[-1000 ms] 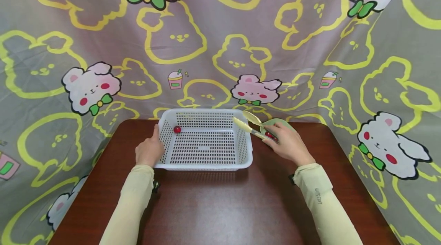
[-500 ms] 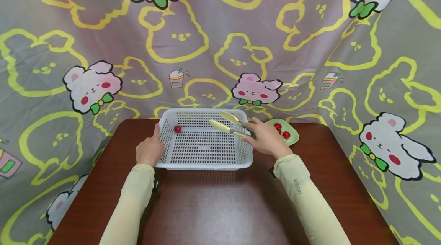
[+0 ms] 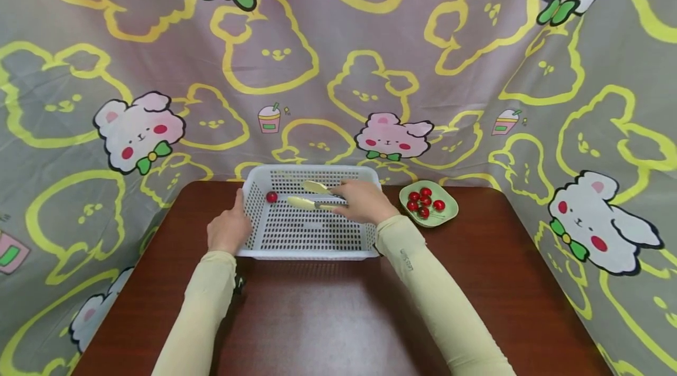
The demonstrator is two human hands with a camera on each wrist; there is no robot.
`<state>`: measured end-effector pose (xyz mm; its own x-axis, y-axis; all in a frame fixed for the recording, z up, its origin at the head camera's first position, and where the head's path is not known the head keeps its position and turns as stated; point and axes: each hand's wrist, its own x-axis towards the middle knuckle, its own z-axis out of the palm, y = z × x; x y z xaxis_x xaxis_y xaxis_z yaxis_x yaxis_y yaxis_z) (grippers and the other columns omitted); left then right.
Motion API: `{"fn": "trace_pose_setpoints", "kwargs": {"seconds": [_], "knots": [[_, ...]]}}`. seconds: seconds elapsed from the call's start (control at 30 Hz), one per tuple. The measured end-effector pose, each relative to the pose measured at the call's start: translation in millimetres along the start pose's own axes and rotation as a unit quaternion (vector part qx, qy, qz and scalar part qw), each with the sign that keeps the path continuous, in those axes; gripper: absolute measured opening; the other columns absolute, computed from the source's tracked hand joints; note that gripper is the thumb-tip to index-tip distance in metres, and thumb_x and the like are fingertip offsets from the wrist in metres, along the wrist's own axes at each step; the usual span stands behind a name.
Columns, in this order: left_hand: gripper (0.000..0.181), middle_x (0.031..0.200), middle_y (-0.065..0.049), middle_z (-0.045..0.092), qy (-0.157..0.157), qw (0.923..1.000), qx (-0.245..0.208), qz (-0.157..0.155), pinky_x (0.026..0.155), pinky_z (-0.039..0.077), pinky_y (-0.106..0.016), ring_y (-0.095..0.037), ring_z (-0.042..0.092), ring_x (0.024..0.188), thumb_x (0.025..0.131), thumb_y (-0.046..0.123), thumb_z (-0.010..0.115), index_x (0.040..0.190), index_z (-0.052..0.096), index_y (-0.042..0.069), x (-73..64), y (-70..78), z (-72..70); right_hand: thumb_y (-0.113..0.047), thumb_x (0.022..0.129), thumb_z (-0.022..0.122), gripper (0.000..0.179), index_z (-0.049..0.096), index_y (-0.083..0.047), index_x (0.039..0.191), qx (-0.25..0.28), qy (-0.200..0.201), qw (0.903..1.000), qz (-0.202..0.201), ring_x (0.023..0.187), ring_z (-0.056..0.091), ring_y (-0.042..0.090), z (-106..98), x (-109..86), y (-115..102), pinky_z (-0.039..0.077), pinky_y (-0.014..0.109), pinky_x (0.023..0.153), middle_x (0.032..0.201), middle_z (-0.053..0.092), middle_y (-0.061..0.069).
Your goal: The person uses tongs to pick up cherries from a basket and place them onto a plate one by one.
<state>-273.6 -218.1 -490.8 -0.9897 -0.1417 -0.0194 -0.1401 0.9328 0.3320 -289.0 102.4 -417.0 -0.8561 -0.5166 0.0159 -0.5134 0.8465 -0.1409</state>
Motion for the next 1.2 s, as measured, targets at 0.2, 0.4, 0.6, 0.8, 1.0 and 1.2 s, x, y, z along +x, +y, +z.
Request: {"fn": "trace_pose_setpoints", "kwargs": {"seconds": [0.2, 0.4, 0.6, 0.8, 1.0, 1.2], "knots": [[0.077, 0.066, -0.015, 0.058, -0.003, 1.0, 0.001, 0.001, 0.057, 0.041, -0.042, -0.028, 0.051, 0.056, 0.101, 0.018, 0.044, 0.168, 0.004, 0.012, 0.5, -0.9, 0.6, -0.041, 0.097, 0.071, 0.051, 0.065, -0.017, 0.142, -0.026, -0.021, 0.9994, -0.011, 0.128, 0.063, 0.026, 1.9, 25.8, -21.9, 0.049, 0.045, 0.108, 0.148, 0.06, 0.007], [0.078, 0.066, -0.015, 0.058, 0.0, 1.0, 0.003, -0.006, 0.058, 0.041, -0.044, -0.028, 0.051, 0.056, 0.101, 0.018, 0.045, 0.168, 0.005, 0.013, 1.2, 0.3, 0.1, -0.041, 0.098, 0.071, 0.05, 0.065, -0.016, 0.141, -0.033, -0.046, 0.9983, -0.016, 0.127, 0.063, 0.024, 9.9, 51.5, -36.4, 0.047, 0.043, 0.11, 0.143, 0.064, 0.004], [0.077, 0.066, -0.014, 0.058, -0.007, 0.9999, 0.001, -0.007, 0.058, 0.041, -0.043, -0.027, 0.051, 0.056, 0.101, 0.018, 0.044, 0.168, 0.006, 0.014, 1.5, 0.7, 0.9, -0.038, 0.097, 0.072, 0.047, 0.067, -0.017, 0.138, -0.037, -0.057, 0.9976, -0.013, 0.123, 0.065, 0.02, 21.1, 71.2, -43.4, 0.048, 0.04, 0.108, 0.136, 0.068, 0.0], [0.077, 0.069, -0.016, 0.058, -0.004, 0.9999, 0.003, -0.011, 0.06, 0.042, -0.044, -0.029, 0.052, 0.058, 0.101, 0.018, 0.043, 0.168, 0.004, 0.014, 2.1, 1.2, 0.4, -0.034, 0.096, 0.072, 0.038, 0.073, -0.014, 0.128, -0.033, -0.048, 0.9982, -0.011, 0.111, 0.067, 0.02, 25.9, 81.7, -50.3, 0.051, 0.04, 0.102, 0.123, 0.072, 0.002], [0.077, 0.067, -0.015, 0.058, -0.001, 0.9999, 0.007, -0.013, 0.058, 0.041, -0.043, -0.028, 0.051, 0.056, 0.101, 0.018, 0.044, 0.168, 0.005, 0.015, 1.4, 2.6, 0.7, -0.032, 0.094, 0.075, 0.024, 0.076, -0.017, 0.114, -0.046, -0.035, 0.9983, 0.003, 0.097, 0.067, 0.017, 31.3, 87.1, -53.6, 0.053, 0.038, 0.095, 0.109, 0.072, -0.001], [0.078, 0.065, -0.014, 0.056, -0.003, 0.9999, 0.009, -0.008, 0.055, 0.039, -0.041, -0.027, 0.049, 0.054, 0.101, 0.018, 0.044, 0.168, 0.004, 0.014, 1.0, 1.0, -0.3, -0.029, 0.094, 0.076, 0.019, 0.076, -0.018, 0.109, -0.037, -0.034, 0.9987, 0.012, 0.094, 0.066, 0.016, 33.8, 91.1, -56.0, 0.053, 0.037, 0.093, 0.103, 0.072, -0.003]]}}
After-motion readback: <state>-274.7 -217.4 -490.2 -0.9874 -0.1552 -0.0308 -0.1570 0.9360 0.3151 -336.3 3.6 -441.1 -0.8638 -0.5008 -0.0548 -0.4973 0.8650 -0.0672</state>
